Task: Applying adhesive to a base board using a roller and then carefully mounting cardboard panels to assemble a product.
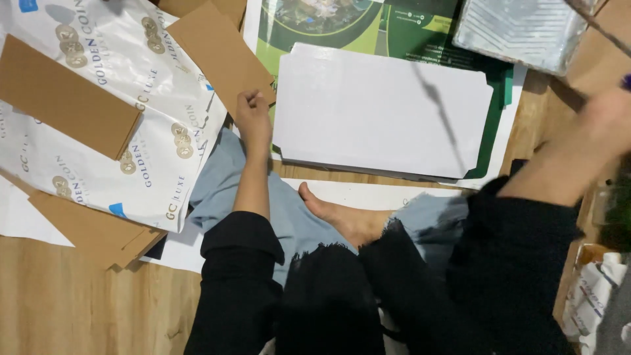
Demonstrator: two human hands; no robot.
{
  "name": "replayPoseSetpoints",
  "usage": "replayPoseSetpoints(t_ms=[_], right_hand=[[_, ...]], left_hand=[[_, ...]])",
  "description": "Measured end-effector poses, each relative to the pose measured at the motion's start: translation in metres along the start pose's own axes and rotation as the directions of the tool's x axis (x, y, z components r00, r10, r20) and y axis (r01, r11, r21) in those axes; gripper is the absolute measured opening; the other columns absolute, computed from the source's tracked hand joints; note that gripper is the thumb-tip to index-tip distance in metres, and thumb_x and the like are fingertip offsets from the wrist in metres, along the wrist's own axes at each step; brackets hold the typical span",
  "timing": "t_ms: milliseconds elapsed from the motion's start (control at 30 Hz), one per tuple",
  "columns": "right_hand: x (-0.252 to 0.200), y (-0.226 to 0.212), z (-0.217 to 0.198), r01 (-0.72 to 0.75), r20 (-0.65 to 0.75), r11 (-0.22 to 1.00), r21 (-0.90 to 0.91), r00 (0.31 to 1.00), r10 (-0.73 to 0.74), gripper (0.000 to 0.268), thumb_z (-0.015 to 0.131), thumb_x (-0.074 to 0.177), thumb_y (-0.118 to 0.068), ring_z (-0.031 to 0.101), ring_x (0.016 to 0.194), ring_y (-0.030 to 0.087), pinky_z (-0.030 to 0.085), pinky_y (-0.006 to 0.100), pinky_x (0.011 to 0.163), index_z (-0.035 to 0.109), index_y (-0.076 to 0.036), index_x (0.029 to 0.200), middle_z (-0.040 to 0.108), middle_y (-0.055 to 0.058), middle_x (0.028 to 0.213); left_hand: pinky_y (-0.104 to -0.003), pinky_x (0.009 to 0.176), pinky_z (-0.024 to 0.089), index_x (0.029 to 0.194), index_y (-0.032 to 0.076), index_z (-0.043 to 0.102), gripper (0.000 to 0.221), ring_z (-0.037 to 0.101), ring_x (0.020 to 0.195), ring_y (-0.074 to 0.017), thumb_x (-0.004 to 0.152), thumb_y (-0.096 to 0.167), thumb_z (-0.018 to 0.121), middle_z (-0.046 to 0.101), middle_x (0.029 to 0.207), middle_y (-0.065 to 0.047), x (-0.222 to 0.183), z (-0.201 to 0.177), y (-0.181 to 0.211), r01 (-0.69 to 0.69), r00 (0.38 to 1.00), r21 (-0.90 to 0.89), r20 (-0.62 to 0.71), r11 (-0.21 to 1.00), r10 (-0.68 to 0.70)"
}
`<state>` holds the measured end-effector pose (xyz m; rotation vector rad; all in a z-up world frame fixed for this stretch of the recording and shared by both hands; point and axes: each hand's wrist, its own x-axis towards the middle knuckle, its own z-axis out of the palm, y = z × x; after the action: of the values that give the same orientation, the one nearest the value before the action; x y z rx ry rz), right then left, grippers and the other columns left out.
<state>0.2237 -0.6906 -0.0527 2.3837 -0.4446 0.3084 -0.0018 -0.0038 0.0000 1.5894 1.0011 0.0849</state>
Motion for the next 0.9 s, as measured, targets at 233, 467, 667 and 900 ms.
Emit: replayPoseSetpoints(t_ms=[233,467,667,900], right_hand=[[-0.065,0.001,-0.104,-0.397,0.299,0.082,0.914,0.797,0.526,0.055,0.061,0.052,-0.019,0.043,0.09,0.035,0.032,0.048,0.074,0.038,-0.013,0.101,0.044,0.014,0.1],[-0.168,0.023,-0.204,0.231,0.883,-0.973,0.012,0.454,0.119,0.142,0.074,0.022,-0.025,0.017,0.14,0.035,0.011,0.045,0.115,0.01,-0.004,0.148,0.019,0.026,0.149],[-0.182,0.018,-0.18,-0.33,0.909,-0.944,-0.004,0.392,-0.141,0.063,0.056,0.076,-0.026,0.05,0.128,0.04,0.044,0.049,0.104,0.049,0.004,0.131,0.053,0.027,0.136],[-0.205,0.001,-0.325,-0.612,0.705,-0.712,0.343,0.669,-0.236,0.013,0.059,0.083,-0.023,0.068,0.082,0.02,0.055,0.031,0.079,0.062,-0.011,0.084,0.068,0.007,0.086]], left_hand=[[-0.043,0.102,0.026,0.118,0.01,0.046,0.039,0.038,0.11,-0.0307,0.083,0.014,0.063,0.036,0.117,-0.011,0.045,0.007,-0.076,-0.31,0.872,0.053,-0.382,0.949,0.306],[-0.032,0.087,0.051,0.116,0.001,0.039,0.042,0.059,0.102,-0.0266,0.077,-0.004,0.054,0.044,0.119,-0.017,0.029,-0.001,-0.068,-0.296,0.892,-0.383,-0.439,0.875,0.109],[-0.022,0.054,0.046,0.111,0.007,0.054,0.034,0.058,0.065,-0.0129,0.077,0.002,0.061,0.064,0.079,-0.007,0.019,-0.016,-0.025,-0.058,0.936,-0.449,-0.334,0.892,-0.107],[-0.023,0.065,0.054,0.104,0.008,0.062,0.021,0.063,0.09,-0.0137,0.083,0.01,0.061,0.067,0.102,-0.008,-0.042,-0.015,0.022,-0.325,0.912,-0.364,-0.364,0.873,0.188]])
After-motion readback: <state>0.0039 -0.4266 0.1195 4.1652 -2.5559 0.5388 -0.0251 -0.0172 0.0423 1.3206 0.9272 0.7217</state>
